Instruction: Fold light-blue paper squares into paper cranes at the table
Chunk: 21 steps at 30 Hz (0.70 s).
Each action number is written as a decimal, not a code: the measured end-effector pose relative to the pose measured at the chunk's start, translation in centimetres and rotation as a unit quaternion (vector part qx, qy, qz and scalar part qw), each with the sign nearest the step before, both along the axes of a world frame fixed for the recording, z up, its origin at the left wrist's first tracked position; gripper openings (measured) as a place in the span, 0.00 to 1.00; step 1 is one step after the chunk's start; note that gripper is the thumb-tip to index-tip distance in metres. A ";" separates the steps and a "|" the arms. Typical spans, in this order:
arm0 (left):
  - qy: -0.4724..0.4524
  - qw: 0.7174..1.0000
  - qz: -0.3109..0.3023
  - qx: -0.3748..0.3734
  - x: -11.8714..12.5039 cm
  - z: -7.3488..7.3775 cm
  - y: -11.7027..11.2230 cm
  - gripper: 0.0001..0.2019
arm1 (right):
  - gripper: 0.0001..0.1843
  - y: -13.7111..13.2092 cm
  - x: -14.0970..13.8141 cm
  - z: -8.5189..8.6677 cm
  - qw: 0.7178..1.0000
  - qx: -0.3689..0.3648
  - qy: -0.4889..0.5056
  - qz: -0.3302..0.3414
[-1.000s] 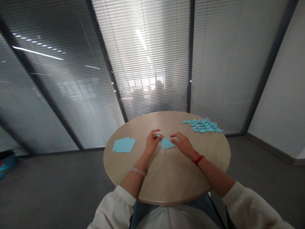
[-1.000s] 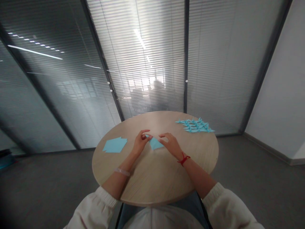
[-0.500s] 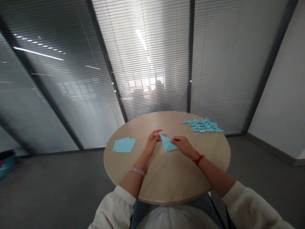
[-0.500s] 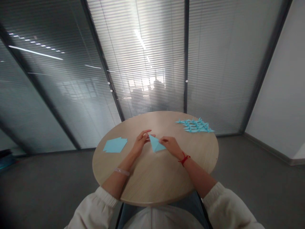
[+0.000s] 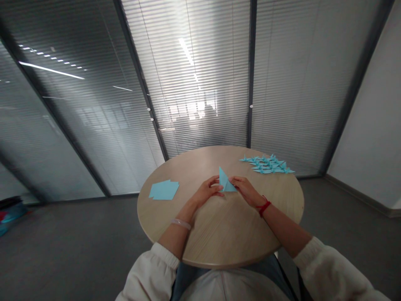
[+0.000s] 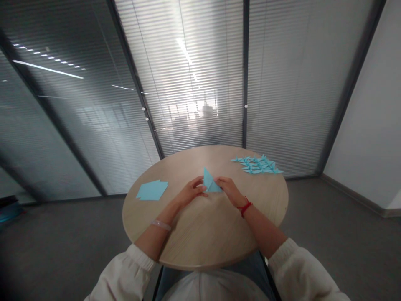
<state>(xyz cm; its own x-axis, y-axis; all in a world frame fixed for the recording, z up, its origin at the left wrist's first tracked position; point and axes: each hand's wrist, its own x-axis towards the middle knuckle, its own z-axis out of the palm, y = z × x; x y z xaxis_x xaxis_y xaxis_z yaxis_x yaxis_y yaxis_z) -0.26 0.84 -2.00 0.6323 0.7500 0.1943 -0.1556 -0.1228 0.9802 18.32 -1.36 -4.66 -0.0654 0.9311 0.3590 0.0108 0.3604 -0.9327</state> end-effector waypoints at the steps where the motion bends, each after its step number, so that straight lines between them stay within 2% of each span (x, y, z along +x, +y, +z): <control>1: -0.005 1.000 0.009 -0.003 0.0 -0.1 0.1 0.28 | 0.23 -0.1 0.0 0.1 1.000 -0.009 0.011 0.004; 3: -0.010 1.000 0.018 -0.006 0.0 -0.2 0.3 0.29 | 0.22 -0.2 -0.1 0.2 0.999 -0.029 0.032 0.017; 11: 0.010 1.000 0.007 0.023 -0.1 0.0 0.1 0.29 | 0.21 -0.3 0.0 0.4 0.999 -0.036 0.002 0.004; 16: 0.012 1.000 0.013 0.016 -0.1 0.0 0.1 0.32 | 0.20 0.5 0.2 0.1 0.999 0.010 -0.042 -0.029; 19: 0.012 0.999 0.040 0.018 -0.1 -0.4 0.6 0.33 | 0.20 0.7 0.1 0.1 0.997 0.036 -0.048 -0.056; 21: 0.022 0.997 0.065 0.025 -0.1 -0.6 1.0 0.31 | 0.23 0.7 -0.1 0.1 0.995 0.060 -0.058 -0.058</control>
<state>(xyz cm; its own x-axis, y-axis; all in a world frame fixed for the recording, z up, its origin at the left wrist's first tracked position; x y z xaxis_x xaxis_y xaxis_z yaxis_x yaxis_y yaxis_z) -0.40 1.87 -2.61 0.5388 0.8163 0.2081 -0.0917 -0.1887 0.9777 18.24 -0.70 -4.58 -0.0081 0.8854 0.4647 0.1633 0.4596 -0.8730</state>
